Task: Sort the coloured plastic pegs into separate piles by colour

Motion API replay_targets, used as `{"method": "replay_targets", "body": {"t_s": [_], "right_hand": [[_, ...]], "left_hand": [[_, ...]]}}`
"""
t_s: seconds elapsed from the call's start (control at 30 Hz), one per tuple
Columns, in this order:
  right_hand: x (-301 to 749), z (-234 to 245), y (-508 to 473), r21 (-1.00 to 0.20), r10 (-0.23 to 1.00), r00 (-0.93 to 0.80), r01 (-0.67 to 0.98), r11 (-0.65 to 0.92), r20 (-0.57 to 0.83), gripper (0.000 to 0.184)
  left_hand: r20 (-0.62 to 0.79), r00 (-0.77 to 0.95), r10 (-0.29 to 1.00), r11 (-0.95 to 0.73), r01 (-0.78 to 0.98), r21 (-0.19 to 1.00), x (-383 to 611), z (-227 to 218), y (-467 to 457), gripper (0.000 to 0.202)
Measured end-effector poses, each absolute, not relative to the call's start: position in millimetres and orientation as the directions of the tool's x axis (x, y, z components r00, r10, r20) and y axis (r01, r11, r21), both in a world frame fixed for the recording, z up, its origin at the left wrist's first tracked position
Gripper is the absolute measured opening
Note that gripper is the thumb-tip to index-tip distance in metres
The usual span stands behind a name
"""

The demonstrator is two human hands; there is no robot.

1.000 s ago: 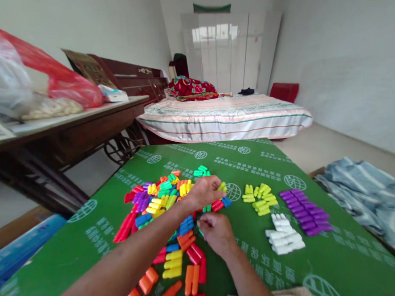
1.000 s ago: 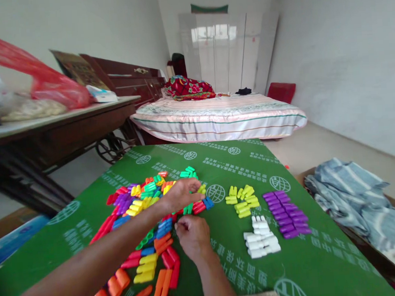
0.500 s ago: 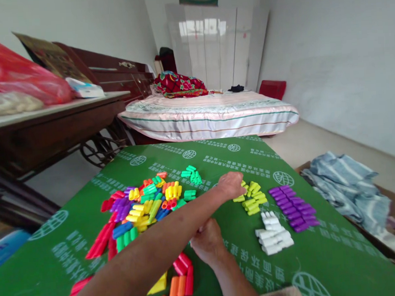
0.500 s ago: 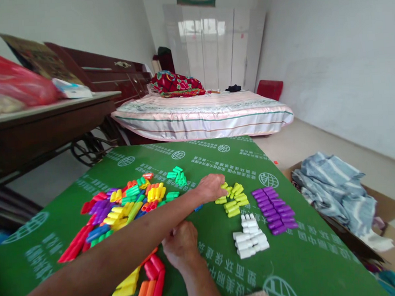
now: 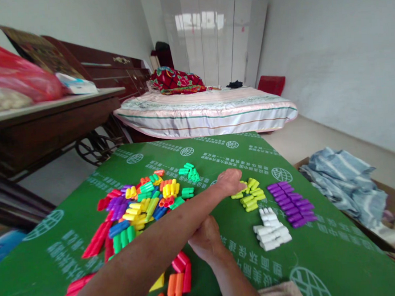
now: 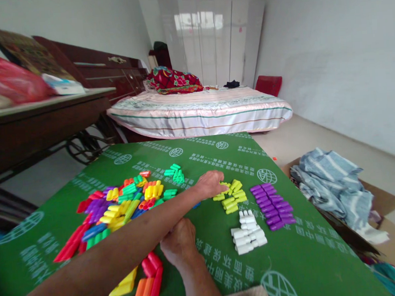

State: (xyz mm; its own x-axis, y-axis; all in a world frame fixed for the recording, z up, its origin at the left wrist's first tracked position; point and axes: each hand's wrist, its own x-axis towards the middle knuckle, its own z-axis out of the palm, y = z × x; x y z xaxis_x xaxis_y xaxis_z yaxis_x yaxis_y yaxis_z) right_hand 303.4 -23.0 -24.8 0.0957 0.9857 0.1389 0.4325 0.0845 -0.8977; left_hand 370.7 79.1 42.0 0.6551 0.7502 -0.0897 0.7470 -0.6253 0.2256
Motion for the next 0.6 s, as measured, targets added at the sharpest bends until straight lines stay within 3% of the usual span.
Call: {"method": "replay_targets", "body": {"t_s": [0.17, 0.37, 0.6], "right_hand": [[303.9, -23.6, -22.8, -0.865, 0.988, 0.106, 0.5, 0.042, 0.11, 0.02], [304.9, -24.4, -26.0, -0.892, 0.988, 0.084, 0.445, 0.078, 0.128, 0.022], [306.9, -28.3, -31.2, -0.918, 0.996, 0.048, 0.393, 0.05, 0.075, 0.022]], "left_hand": [[-0.035, 0.643, 0.765, -0.61, 0.742, 0.279, 354.8, 45.5, 83.8, 0.026], [0.021, 0.606, 0.795, -0.581, 0.752, 0.313, 301.1, 64.0, 92.3, 0.026], [0.017, 0.451, 0.892, -0.441, 0.864, 0.242, 194.2, 87.2, 99.3, 0.021]]}}
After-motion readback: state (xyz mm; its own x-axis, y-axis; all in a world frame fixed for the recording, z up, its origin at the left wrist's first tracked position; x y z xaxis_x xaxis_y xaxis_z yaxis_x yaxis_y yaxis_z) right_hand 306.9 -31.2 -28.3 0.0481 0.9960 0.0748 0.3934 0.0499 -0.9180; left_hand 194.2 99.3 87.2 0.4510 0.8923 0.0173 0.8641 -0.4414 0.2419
